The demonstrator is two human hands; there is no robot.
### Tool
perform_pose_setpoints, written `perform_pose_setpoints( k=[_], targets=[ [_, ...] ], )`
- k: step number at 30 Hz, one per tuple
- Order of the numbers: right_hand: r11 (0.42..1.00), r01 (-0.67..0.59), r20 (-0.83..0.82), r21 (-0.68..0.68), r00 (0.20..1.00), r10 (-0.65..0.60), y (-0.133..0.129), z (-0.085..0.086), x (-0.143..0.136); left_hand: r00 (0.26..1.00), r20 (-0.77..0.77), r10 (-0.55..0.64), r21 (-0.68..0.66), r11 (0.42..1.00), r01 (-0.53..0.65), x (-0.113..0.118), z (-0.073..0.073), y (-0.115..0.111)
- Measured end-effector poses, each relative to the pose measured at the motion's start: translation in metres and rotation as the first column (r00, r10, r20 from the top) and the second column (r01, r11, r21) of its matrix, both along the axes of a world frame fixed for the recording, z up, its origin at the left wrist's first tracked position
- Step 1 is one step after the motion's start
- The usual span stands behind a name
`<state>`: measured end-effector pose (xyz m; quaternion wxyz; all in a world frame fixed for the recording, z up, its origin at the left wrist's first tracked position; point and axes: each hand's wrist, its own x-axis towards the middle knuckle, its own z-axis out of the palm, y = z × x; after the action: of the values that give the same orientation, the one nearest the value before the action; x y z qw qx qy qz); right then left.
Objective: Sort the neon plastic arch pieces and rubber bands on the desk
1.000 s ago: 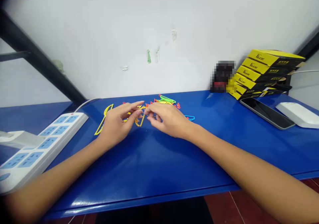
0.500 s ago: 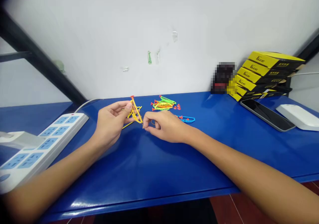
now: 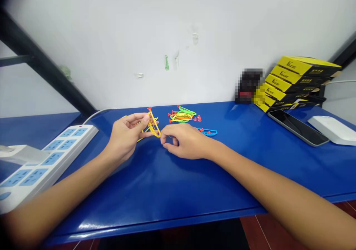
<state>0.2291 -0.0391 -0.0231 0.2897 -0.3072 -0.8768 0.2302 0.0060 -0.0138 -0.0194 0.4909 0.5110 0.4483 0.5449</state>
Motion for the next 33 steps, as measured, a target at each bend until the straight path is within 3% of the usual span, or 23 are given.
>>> perform_pose_setpoints(
  k=[8, 13, 17, 20, 22, 24, 26, 28, 31, 33],
  targets=[
    [0.998, -0.009, -0.05, -0.069, 0.999, 0.006, -0.001, 0.006, -0.002, 0.999, -0.04, -0.03, 0.006, 1.0, 0.03, -0.001, 0.001, 0.002],
    [0.98, 0.14, -0.221, -0.142, 0.96, -0.17, 0.005, 0.014, 0.002, 0.998, -0.051, 0.025, 0.054, 0.998, -0.022, -0.004, 0.005, 0.006],
    [0.956, 0.291, -0.195, 0.021, 0.939, -0.281, 0.014, 0.011, 0.014, 0.99, -0.086, 0.116, 0.097, 0.989, -0.107, -0.01, 0.006, 0.016],
    [0.936, 0.249, 0.004, 0.25, 0.966, -0.258, 0.021, 0.002, 0.021, 0.973, -0.143, 0.183, 0.199, 0.968, -0.153, -0.016, 0.007, 0.023],
    [0.933, 0.203, 0.109, 0.296, 0.964, -0.244, 0.023, -0.003, 0.023, 0.948, -0.208, 0.241, 0.281, 0.943, -0.179, -0.021, 0.01, 0.026],
    [0.936, 0.189, 0.146, 0.296, 0.96, -0.239, 0.024, -0.004, 0.024, 0.891, -0.312, 0.331, 0.364, 0.908, -0.21, -0.028, 0.016, 0.03],
    [0.931, 0.195, 0.15, 0.307, 0.957, -0.25, 0.023, -0.003, 0.024, 0.79, -0.428, 0.439, 0.437, 0.865, -0.245, -0.037, 0.023, 0.035],
    [0.922, 0.205, 0.152, 0.33, 0.952, -0.266, 0.023, -0.001, 0.025, 0.682, -0.546, 0.487, 0.435, 0.86, -0.266, -0.046, 0.028, 0.042],
    [0.913, 0.22, 0.163, 0.345, 0.943, -0.289, 0.023, 0.0, 0.025, 0.5, -0.725, 0.475, 0.373, 0.88, -0.294, -0.058, 0.029, 0.052],
    [0.915, 0.226, 0.182, 0.334, 0.937, -0.298, 0.024, 0.0, 0.025, 0.42, -0.799, 0.431, 0.348, 0.9, -0.261, -0.064, 0.026, 0.058]
  ],
)
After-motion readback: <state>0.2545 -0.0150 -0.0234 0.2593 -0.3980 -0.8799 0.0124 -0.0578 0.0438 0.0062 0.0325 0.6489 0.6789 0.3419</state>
